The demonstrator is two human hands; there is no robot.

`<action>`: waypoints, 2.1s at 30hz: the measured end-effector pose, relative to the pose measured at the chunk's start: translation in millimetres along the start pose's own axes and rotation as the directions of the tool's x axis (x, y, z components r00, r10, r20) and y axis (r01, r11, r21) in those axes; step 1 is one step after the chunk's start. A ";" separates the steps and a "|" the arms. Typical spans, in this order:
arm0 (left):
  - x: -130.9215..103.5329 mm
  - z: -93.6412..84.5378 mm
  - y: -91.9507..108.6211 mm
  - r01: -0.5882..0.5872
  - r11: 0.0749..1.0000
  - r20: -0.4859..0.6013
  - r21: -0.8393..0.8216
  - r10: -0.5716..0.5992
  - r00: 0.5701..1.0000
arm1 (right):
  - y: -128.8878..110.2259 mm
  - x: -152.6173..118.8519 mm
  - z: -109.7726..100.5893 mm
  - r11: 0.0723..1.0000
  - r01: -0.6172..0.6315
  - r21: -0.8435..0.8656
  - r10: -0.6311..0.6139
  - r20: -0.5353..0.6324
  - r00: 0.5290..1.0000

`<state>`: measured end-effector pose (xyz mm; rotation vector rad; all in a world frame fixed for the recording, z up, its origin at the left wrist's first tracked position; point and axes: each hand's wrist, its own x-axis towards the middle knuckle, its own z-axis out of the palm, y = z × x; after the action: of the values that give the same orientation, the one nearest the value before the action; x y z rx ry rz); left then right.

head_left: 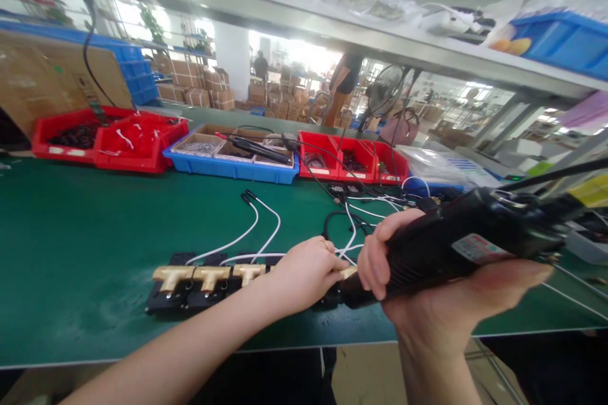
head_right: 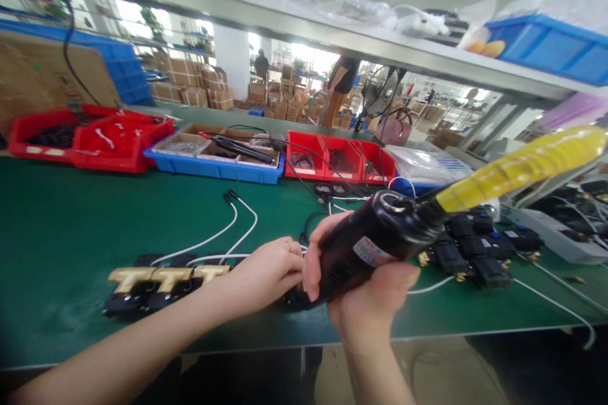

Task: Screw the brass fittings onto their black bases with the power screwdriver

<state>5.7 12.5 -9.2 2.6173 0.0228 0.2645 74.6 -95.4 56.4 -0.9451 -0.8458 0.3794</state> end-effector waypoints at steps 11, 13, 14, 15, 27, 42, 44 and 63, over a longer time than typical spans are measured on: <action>-1.7 2.9 -5.2 -0.019 1.000 -0.026 -0.020 0.018 0.999 | 6.6 2.8 5.1 1.000 0.004 -0.017 -0.004 0.025 1.000; -1.6 2.9 -5.5 -0.023 0.999 -0.032 -0.022 0.023 0.999 | 6.5 2.5 5.3 1.000 -0.026 -0.012 0.026 0.016 1.000; -1.5 2.7 -5.6 -0.025 0.999 -0.033 -0.023 0.024 0.999 | 5.9 2.5 5.8 0.999 -0.032 0.003 0.032 0.003 0.999; -1.5 2.3 -5.6 -0.026 0.999 -0.035 -0.025 0.025 0.999 | 5.1 2.6 6.4 0.999 -0.039 0.015 0.039 -0.011 0.999; -2.0 4.6 -7.1 0.010 0.997 -0.030 -0.074 -0.012 0.999 | 20.0 0.9 3.0 1.000 -0.028 -0.013 0.029 0.024 0.999; -39.5 -18.1 0.8 0.092 0.996 -0.073 -0.018 -0.093 0.993 | 6.1 3.7 5.5 0.999 0.011 0.052 -0.018 0.120 0.993; -43.2 -15.5 0.7 0.097 0.995 -0.062 -0.011 -0.097 0.993 | 8.3 3.0 6.7 0.998 0.018 0.057 -0.025 0.119 0.993; -42.0 -9.5 -4.3 0.106 0.993 -0.037 -0.055 -0.108 0.993 | 9.2 -6.3 6.7 0.994 -0.088 0.066 0.088 -0.001 0.996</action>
<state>-37.2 18.2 -10.9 2.5484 0.1673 0.2760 66.1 -90.5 47.9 -0.9237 -0.7849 0.4783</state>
